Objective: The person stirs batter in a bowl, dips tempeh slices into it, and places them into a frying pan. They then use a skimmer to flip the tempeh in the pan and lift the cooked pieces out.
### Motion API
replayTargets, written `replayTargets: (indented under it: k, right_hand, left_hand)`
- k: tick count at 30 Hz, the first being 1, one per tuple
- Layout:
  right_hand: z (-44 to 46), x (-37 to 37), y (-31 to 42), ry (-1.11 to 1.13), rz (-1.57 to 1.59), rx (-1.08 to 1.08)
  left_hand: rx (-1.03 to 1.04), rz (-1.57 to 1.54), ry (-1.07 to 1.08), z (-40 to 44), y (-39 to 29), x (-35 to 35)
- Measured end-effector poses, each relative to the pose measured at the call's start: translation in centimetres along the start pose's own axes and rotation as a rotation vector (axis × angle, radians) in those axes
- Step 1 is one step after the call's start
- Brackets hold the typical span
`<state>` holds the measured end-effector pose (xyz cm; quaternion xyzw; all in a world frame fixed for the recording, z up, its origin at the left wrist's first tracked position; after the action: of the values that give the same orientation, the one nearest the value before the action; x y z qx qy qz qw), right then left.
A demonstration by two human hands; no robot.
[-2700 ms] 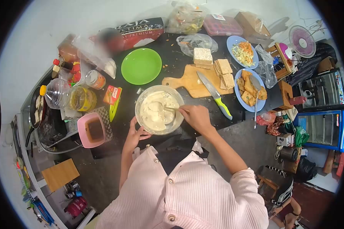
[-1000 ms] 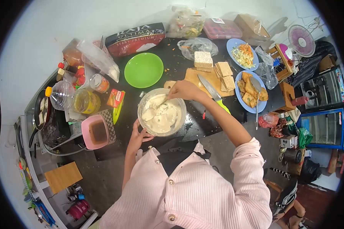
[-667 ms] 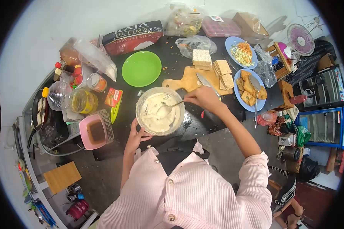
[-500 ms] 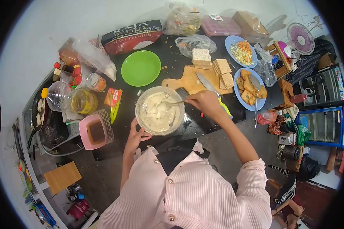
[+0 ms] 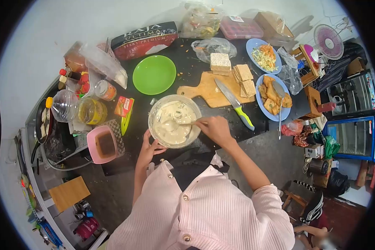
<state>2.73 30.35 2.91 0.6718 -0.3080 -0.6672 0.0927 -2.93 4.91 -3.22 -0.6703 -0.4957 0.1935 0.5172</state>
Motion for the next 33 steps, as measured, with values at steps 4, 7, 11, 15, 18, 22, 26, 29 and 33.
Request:
replayTargets:
  k: [4, 7, 11, 15, 18, 22, 26, 29, 33]
  right_hand:
    - [-0.5, -2.0, -1.5, -0.028, 0.005, 0.011]
    - [-1.0, -3.4, -1.8, -0.035, -0.060, 0.040]
    - [-0.6, -3.5, -0.5, -0.090, -0.020, 0.078]
    - [-0.1, -0.6, 0.6, -0.070, -0.017, -0.056]
    - [0.7, 0.4, 0.4, -0.032, -0.012, -0.029]
    - [1.0, -1.3, 0.2, -0.160, 0.039, 0.024]
    - [0.6, -2.4, -1.0, -0.200, -0.029, -0.226]
    - [0.3, -1.8, -1.6, -0.220, -0.108, -0.344]
    - [0.0, -0.3, -0.9, -0.346, -0.119, -0.367]
  left_hand:
    - [-0.007, 0.006, 0.015, 0.0, -0.2, 0.1]
    - [0.001, -0.001, -0.006, -0.1, -0.4, 0.2]
    - [0.007, 0.004, 0.002, 0.0, -0.2, 0.1]
    - [0.017, 0.013, 0.005, 0.0, -0.1, 0.1]
    - [0.023, 0.014, 0.022, 0.0, 0.2, -0.1]
    - [0.021, 0.006, -0.011, -0.1, 0.0, 0.2]
    - [0.030, -0.005, 0.022, 0.1, 0.2, -0.1]
    - [0.035, 0.003, 0.035, 0.2, 0.2, -0.2]
    - [0.040, 0.012, 0.027, 0.1, 0.4, -0.3]
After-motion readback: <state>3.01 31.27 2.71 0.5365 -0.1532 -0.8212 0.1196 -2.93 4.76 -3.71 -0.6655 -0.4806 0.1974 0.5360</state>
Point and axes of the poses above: each hand's wrist, its own z-axis towards the middle knuckle, its own x-axis out of the palm, y = z × x, the point moved 1 cm from there along z, towards the middle knuckle, and after that the axes turned 5 degrees about x, right-handed, at the moved point
